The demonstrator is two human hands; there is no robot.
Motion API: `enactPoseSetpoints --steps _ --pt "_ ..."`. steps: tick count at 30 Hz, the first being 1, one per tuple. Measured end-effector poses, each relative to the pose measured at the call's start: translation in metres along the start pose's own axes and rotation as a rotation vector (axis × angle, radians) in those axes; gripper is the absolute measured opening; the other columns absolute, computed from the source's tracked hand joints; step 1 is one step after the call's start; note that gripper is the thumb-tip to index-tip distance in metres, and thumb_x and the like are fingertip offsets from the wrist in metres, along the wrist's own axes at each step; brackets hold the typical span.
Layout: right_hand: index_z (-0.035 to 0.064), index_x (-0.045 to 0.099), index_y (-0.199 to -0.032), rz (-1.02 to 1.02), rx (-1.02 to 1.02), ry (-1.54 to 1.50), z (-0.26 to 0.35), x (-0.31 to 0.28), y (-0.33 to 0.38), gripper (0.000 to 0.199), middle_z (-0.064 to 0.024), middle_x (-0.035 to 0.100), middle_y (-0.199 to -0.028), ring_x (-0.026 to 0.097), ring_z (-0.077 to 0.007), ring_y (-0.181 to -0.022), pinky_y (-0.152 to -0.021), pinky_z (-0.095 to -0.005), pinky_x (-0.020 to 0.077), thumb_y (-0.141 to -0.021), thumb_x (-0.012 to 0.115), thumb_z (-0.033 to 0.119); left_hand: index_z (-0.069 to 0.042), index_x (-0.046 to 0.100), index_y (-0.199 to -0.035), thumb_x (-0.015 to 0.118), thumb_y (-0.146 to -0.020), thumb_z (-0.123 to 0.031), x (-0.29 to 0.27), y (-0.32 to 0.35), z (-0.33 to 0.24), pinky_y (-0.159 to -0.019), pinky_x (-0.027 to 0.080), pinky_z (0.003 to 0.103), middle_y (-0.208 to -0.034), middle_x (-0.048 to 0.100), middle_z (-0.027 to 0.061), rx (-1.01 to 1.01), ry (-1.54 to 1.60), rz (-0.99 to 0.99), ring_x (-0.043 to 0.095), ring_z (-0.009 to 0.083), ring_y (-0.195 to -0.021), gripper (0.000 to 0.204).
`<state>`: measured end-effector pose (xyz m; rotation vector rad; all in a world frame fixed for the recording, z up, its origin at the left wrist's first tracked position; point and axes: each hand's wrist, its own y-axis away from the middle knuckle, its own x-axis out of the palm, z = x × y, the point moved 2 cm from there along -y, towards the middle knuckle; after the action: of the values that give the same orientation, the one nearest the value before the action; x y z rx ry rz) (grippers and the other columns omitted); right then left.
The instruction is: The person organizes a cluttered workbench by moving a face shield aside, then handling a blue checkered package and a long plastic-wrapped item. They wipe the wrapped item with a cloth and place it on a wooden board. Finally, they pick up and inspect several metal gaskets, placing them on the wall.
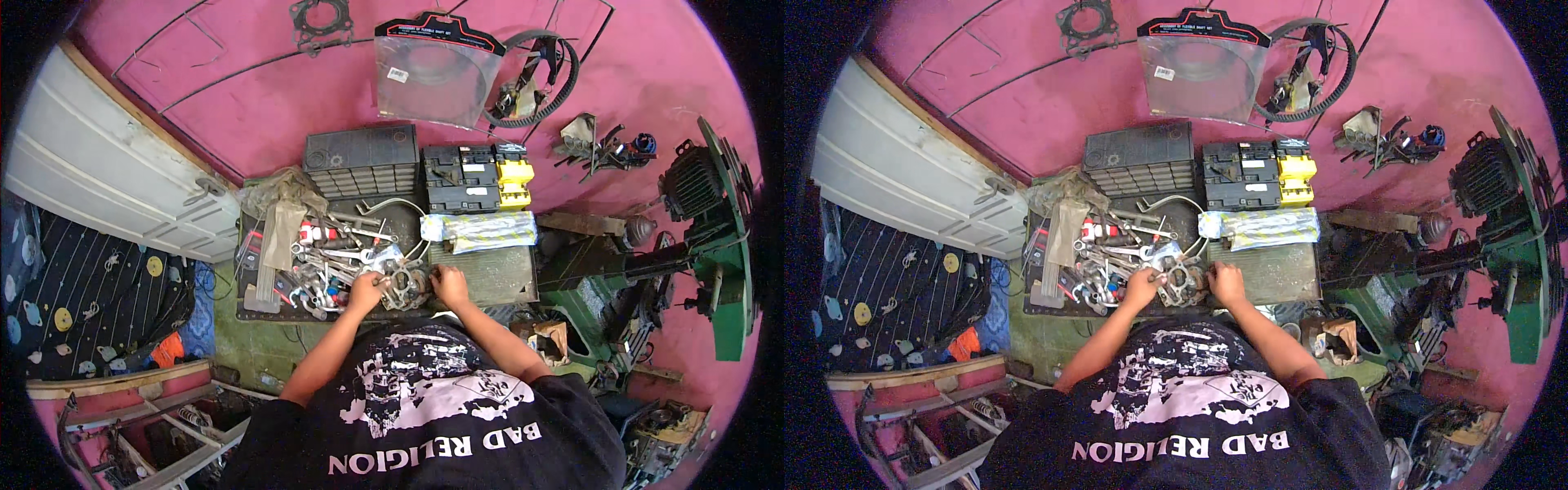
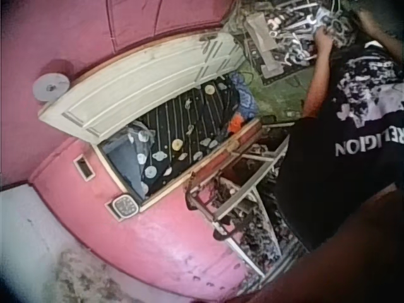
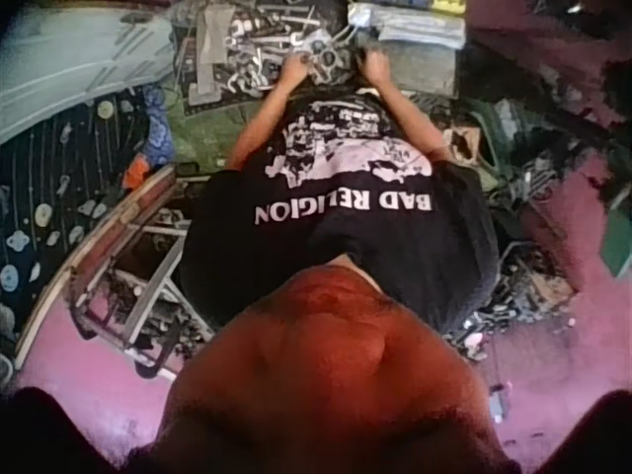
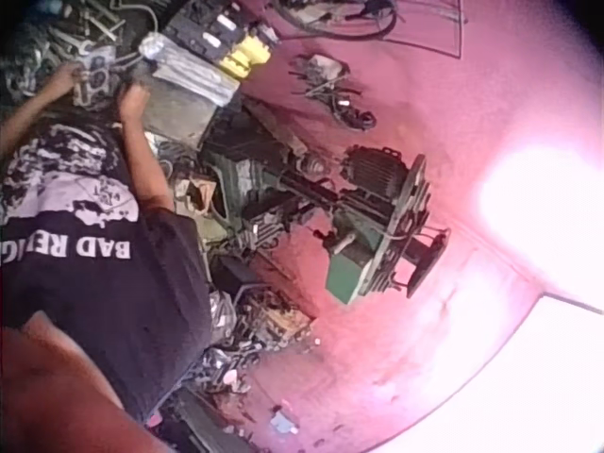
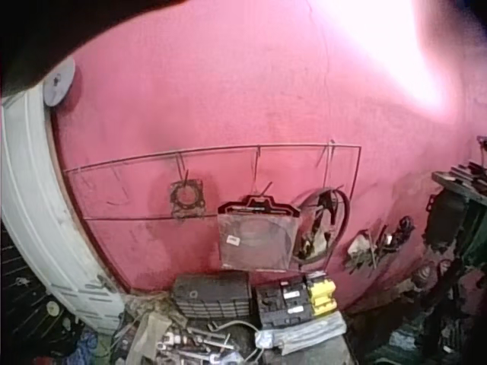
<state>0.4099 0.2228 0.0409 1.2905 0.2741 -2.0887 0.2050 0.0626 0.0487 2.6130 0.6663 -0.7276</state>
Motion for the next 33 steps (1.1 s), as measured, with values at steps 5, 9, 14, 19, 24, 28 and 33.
enactPoseSetpoints --steps 5,9,14,19,24,28,33 --pt "0.0075 0.065 -0.121 -0.13 -0.16 -0.076 0.022 -0.018 0.01 0.041 -0.0161 0.069 -0.106 0.058 -0.0364 -0.112 -0.095 -0.0529 0.0439 -0.087 0.07 0.029 -0.003 0.075 -0.098 0.079 -0.084 -0.02 -0.008 0.0 -0.019 -0.07 0.053 0.036 -0.083 0.074 0.0138 -0.039 0.123 -0.053 0.07 0.0229 -0.074 0.023" --pt "0.0048 0.059 -0.132 0.066 -0.171 -0.328 0.043 -0.033 0.003 0.051 -0.0139 0.069 -0.109 0.062 -0.0251 -0.103 -0.088 -0.0431 0.0492 -0.089 0.073 0.027 -0.001 0.074 -0.101 0.077 -0.087 -0.017 -0.006 -0.003 -0.021 -0.065 0.05 0.029 -0.079 0.074 0.007 -0.064 0.482 -0.151 0.064 0.0101 -0.067 0.021" --pt "0.0045 0.044 -0.146 0.242 -0.181 -0.855 0.062 -0.036 0.003 0.063 -0.0043 0.066 -0.098 0.061 -0.0101 -0.086 -0.074 -0.0268 0.0511 -0.09 0.073 0.008 -0.003 0.073 -0.092 0.074 -0.09 -0.013 -0.022 0.003 -0.045 -0.06 0.046 0.027 -0.07 0.069 0.0026 -0.025 0.279 -0.336 0.056 0.0068 -0.062 0.01" --pt "0.0078 0.045 -0.149 0.206 -0.224 -0.868 0.091 -0.066 0.006 0.067 -0.0016 0.064 -0.092 0.056 -0.0085 -0.079 -0.073 -0.0262 0.0494 -0.089 0.074 0.002 -0.002 0.069 -0.085 0.074 -0.09 -0.012 -0.036 0.007 -0.058 -0.063 0.047 0.027 -0.074 0.07 0.0032 0.033 0.391 -0.305 0.058 0.0067 -0.065 0.012" --pt "0.0065 0.043 -0.151 0.306 -0.275 -0.849 0.093 -0.063 -0.002 0.067 -0.0024 0.066 -0.094 0.058 -0.0084 -0.084 -0.077 -0.0266 0.0499 -0.091 0.074 0.009 -0.001 0.068 -0.085 0.074 -0.089 -0.011 -0.062 0.009 -0.072 -0.061 0.046 0.028 -0.071 0.068 0.0031 0.044 0.293 -0.327 0.058 0.0072 -0.064 0.013" --pt "0.0068 0.042 -0.152 0.243 -0.311 -0.699 0.086 -0.032 0.005 0.064 -0.0045 0.069 -0.102 0.06 -0.0079 -0.089 -0.082 -0.0277 0.0507 -0.095 0.07 0.007 0.0 0.069 -0.084 0.074 -0.089 -0.011 -0.081 0.008 -0.08 -0.061 0.046 0.029 -0.069 0.069 0.006 0.074 0.265 -0.309 0.059 0.009 -0.063 0.013" --pt "0.0017 0.051 -0.142 0.315 -0.121 -0.951 0.103 -0.029 0.004 0.05 -0.0068 0.073 -0.104 0.065 -0.0083 -0.091 -0.082 -0.0262 0.0523 -0.095 0.068 0.005 0.0 0.07 -0.085 0.074 -0.088 -0.01 -0.086 0.008 -0.07 -0.064 0.048 0.029 -0.072 0.071 0.0052 0.095 0.315 -0.241 0.061 0.0087 -0.066 0.011"
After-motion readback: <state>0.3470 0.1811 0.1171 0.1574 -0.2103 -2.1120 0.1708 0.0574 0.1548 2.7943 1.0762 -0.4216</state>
